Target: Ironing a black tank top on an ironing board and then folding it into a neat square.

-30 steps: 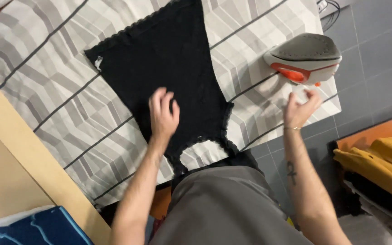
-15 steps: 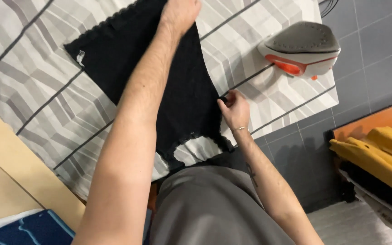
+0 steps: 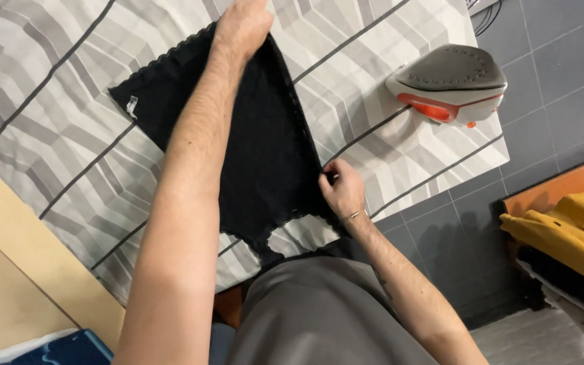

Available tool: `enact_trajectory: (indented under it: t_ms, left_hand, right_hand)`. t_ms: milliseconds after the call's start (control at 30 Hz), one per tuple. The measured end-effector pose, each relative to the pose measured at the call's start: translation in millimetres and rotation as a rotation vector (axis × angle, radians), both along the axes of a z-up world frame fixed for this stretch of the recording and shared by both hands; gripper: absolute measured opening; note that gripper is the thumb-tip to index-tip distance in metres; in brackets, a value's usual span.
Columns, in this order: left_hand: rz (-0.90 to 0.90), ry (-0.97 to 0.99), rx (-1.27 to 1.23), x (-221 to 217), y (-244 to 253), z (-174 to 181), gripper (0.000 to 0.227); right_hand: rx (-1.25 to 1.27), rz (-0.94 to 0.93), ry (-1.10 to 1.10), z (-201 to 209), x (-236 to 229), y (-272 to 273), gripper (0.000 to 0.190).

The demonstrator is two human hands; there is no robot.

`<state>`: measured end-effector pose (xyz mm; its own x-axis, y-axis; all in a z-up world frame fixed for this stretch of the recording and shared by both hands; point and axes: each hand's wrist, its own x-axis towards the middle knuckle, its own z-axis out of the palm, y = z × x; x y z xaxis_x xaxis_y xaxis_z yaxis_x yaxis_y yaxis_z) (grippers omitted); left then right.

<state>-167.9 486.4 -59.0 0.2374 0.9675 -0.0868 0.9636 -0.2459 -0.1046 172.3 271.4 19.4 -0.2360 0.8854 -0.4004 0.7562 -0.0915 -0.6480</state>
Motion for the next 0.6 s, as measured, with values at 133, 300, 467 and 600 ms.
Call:
enact_trajectory:
  t_ms: [133,300,467,600]
  left_hand:
    - [0.593,-0.707,-0.168,-4,-27,58,0.021]
    - [0.209,-0.307,0.138,-41,-61,26,0.008]
    - [0.129,-0.251,0.288,-54,-87,21,0.024]
    - [0.181,-0.293,0.274,-58,-96,9,0.023]
  right_hand:
    - [0.050,0.159,-0.029,8,-8,-16,0.011]
    - [0.180,0.280,-0.017,3,-22,-30,0.010]
    - [0.236,0.432,0.014,-6,-29,-39,0.008]
    - [0.208,0.482,-0.049,-14,-35,-43,0.009]
